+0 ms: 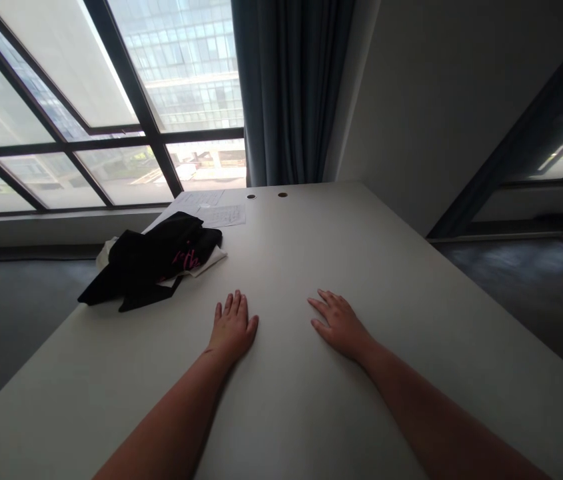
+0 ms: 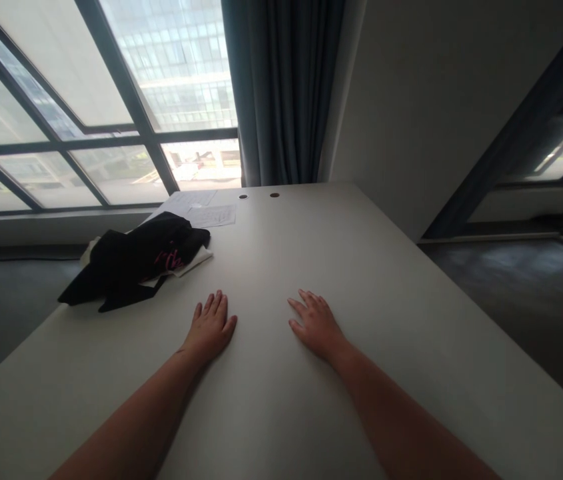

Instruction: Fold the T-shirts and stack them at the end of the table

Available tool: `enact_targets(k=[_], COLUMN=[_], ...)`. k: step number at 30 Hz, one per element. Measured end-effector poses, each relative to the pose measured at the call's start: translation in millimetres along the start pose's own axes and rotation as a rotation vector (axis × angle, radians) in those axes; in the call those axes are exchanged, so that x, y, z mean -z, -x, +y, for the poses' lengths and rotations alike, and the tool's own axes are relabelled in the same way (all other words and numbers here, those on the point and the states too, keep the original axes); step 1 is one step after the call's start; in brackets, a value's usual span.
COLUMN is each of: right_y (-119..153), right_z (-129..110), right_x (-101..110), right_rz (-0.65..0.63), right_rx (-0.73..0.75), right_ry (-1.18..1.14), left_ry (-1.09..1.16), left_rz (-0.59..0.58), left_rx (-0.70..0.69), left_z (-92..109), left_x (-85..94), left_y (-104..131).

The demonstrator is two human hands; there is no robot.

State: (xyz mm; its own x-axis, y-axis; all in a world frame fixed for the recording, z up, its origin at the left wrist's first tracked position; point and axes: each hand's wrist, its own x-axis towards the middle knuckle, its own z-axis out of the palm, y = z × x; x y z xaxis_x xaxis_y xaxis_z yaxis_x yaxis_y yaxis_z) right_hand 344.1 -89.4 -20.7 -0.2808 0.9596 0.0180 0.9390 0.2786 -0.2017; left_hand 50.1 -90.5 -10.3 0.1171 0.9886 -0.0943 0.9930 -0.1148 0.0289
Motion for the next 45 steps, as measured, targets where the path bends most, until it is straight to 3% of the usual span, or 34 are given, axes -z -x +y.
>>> enact_targets(k=[34,40,45], right_y=[-0.2,-0.2,-0.5], right_z=[-1.3,-1.0,-0.1], right_x=[0.4,-0.2,-1.5], right_rz=[0.022,0.016,0.021], right_rx=[0.016,0.011,0.014], right_ry=[0.017,0.016,0.016], left_ry=[0.009,0.018,0.035], left_rz=[0.008,-0.032,-0.052], left_rx=[-0.005,-0.103,-0.329], left_z=[0.9,-0.9,3.1], left_x=[-2.4,4.8,8.7], left_y=[-2.8,-2.9,2.3])
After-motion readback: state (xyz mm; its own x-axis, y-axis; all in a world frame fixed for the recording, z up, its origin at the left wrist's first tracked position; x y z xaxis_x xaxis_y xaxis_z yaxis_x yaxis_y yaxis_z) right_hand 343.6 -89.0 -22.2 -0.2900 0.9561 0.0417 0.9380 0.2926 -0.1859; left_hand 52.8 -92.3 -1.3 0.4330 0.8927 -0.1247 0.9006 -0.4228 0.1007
